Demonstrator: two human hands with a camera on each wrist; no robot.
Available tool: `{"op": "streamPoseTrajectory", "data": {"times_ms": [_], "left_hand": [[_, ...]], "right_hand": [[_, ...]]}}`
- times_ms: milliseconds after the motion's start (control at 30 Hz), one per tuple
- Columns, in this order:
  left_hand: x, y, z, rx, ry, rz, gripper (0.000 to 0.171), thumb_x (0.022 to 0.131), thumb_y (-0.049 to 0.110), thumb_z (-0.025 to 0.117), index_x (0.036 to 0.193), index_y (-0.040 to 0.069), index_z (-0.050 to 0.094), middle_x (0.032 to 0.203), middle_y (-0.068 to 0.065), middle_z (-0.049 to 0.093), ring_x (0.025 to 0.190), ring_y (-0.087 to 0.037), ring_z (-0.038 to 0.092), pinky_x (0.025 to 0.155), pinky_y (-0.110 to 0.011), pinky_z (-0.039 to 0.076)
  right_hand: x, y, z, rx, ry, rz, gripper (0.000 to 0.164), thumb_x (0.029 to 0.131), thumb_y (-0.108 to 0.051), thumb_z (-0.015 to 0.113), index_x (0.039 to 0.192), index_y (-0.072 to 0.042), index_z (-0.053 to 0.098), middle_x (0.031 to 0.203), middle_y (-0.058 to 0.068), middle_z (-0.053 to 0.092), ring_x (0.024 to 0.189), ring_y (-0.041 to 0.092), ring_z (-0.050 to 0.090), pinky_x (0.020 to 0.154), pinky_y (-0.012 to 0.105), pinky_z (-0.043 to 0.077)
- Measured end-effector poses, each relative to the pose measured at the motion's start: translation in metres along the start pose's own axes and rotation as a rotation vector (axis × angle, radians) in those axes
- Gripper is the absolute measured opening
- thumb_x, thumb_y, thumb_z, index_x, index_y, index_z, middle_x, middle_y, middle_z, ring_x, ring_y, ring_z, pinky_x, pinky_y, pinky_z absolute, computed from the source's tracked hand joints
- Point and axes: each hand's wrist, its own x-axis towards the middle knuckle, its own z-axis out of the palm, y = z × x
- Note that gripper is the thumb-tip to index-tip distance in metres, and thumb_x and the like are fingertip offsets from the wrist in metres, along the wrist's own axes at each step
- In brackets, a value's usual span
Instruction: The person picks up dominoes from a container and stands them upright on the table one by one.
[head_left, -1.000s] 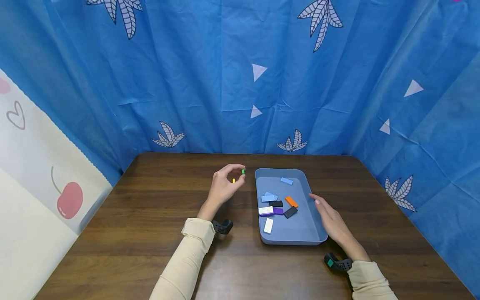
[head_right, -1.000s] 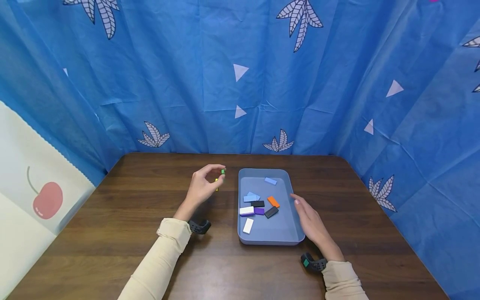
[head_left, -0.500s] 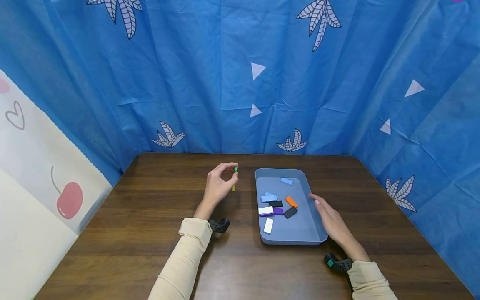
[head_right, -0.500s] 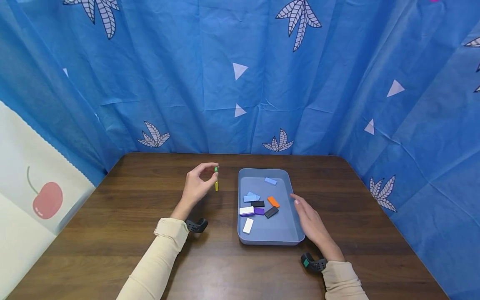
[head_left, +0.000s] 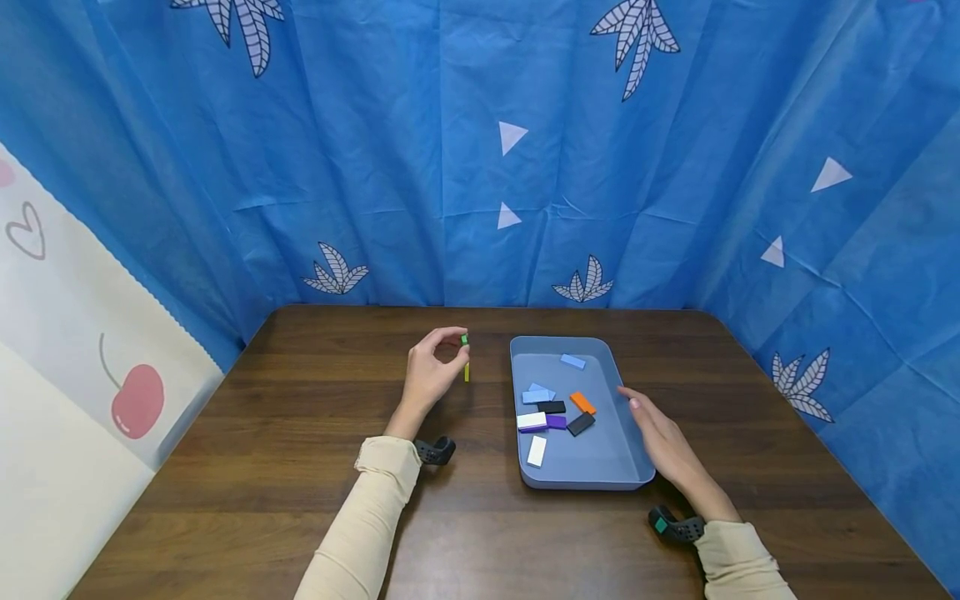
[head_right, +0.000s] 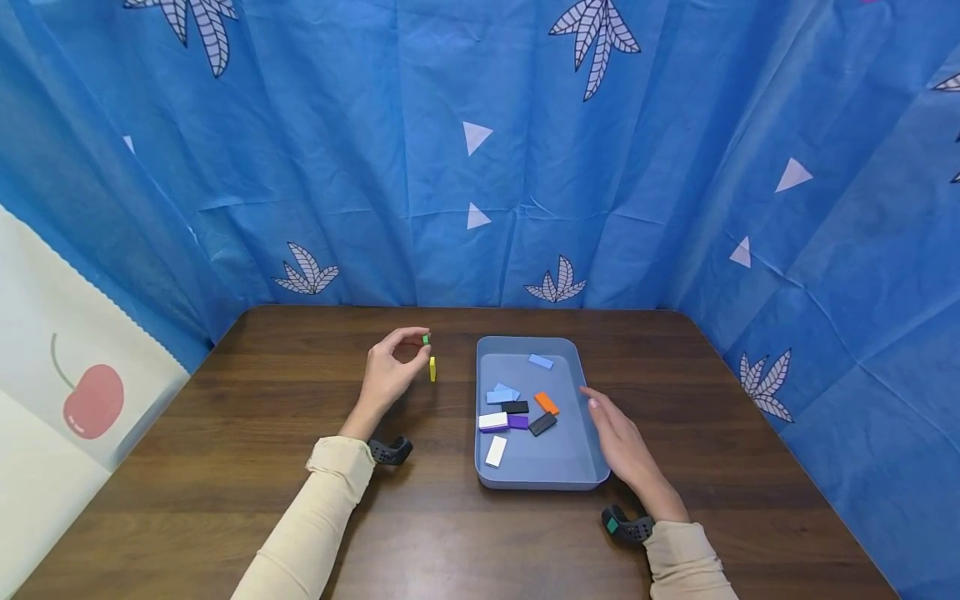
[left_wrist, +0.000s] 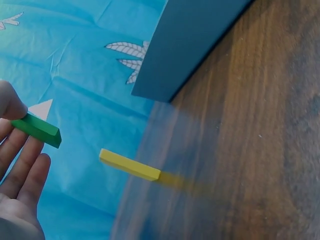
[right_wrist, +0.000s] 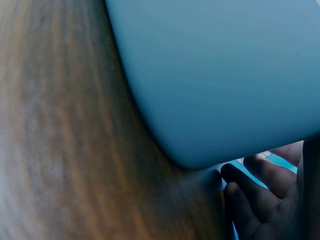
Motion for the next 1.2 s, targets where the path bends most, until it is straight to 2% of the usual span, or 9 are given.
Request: {"op": "streamPoseTrajectory", "data": {"times_ms": [200, 267, 400, 500, 633, 967, 1067, 1200], "left_hand": [[-0.003, -0.006, -0.001, 0.025, 0.004, -0.019, 0.026, 0.085, -0.001, 0.074, 0.111, 0.001, 0.075, 0.099, -0.017, 0.075, 0.089, -0.034, 0.072, 0.085, -0.05, 0.056], [-0.004, -0.007, -0.002, 0.028, 0.002, -0.034, 0.026, 0.085, -0.001, 0.073, 0.111, 0.0, 0.075, 0.101, -0.017, 0.075, 0.09, -0.035, 0.072, 0.085, -0.051, 0.056], [-0.006, -0.011, -0.002, 0.039, -0.007, -0.068, 0.026, 0.087, 0.001, 0.073, 0.112, 0.003, 0.076, 0.1, -0.014, 0.075, 0.09, -0.032, 0.072, 0.084, -0.051, 0.058], [-0.008, -0.013, -0.002, 0.045, -0.013, -0.087, 0.026, 0.087, 0.001, 0.073, 0.112, 0.006, 0.076, 0.099, -0.011, 0.075, 0.09, -0.028, 0.073, 0.083, -0.046, 0.06], [-0.01, -0.017, -0.002, 0.039, -0.016, -0.102, 0.026, 0.087, 0.0, 0.073, 0.112, 0.002, 0.076, 0.098, -0.013, 0.075, 0.089, -0.027, 0.073, 0.082, -0.043, 0.061], [-0.014, -0.021, -0.003, 0.011, -0.042, -0.151, 0.028, 0.088, -0.003, 0.071, 0.115, -0.003, 0.073, 0.107, -0.024, 0.074, 0.093, -0.034, 0.073, 0.086, -0.048, 0.061], [-0.016, -0.022, -0.003, 0.026, -0.042, -0.165, 0.028, 0.088, -0.003, 0.071, 0.116, -0.004, 0.073, 0.108, -0.022, 0.075, 0.095, -0.035, 0.074, 0.087, -0.049, 0.06], [-0.017, -0.023, -0.003, 0.043, -0.052, -0.194, 0.028, 0.088, -0.001, 0.072, 0.116, 0.0, 0.074, 0.11, -0.018, 0.075, 0.098, -0.034, 0.074, 0.089, -0.047, 0.06]], "right_hand": [[0.0, 0.001, 0.0, 0.001, 0.002, 0.002, 0.067, 0.112, -0.051, 0.017, 0.16, -0.007, 0.032, 0.164, 0.025, 0.031, 0.149, 0.05, 0.029, 0.116, 0.071, 0.026], [0.0, 0.001, 0.0, 0.002, 0.002, 0.002, 0.067, 0.112, -0.051, 0.018, 0.16, -0.007, 0.032, 0.164, 0.025, 0.031, 0.149, 0.05, 0.029, 0.115, 0.071, 0.027], [0.0, 0.001, 0.0, 0.0, -0.001, 0.002, 0.066, 0.112, -0.05, 0.018, 0.16, -0.007, 0.032, 0.164, 0.025, 0.031, 0.149, 0.051, 0.03, 0.115, 0.071, 0.027], [0.0, 0.001, 0.0, 0.002, -0.001, 0.003, 0.066, 0.112, -0.05, 0.018, 0.16, -0.007, 0.032, 0.164, 0.025, 0.031, 0.149, 0.051, 0.03, 0.115, 0.071, 0.027], [0.001, 0.001, 0.0, 0.003, -0.001, 0.007, 0.068, 0.112, -0.052, 0.017, 0.16, -0.007, 0.032, 0.165, 0.025, 0.03, 0.149, 0.05, 0.029, 0.116, 0.071, 0.026], [0.0, -0.002, -0.001, 0.002, 0.0, 0.011, 0.062, 0.113, -0.046, 0.02, 0.16, -0.006, 0.032, 0.165, 0.025, 0.03, 0.149, 0.051, 0.029, 0.116, 0.071, 0.025], [0.0, -0.002, -0.001, 0.005, 0.002, 0.007, 0.062, 0.113, -0.046, 0.02, 0.16, -0.007, 0.033, 0.164, 0.025, 0.031, 0.149, 0.05, 0.029, 0.116, 0.071, 0.026], [-0.001, -0.002, -0.001, 0.005, 0.001, 0.006, 0.063, 0.113, -0.047, 0.019, 0.16, -0.007, 0.033, 0.164, 0.025, 0.031, 0.149, 0.05, 0.029, 0.116, 0.071, 0.026]]}}
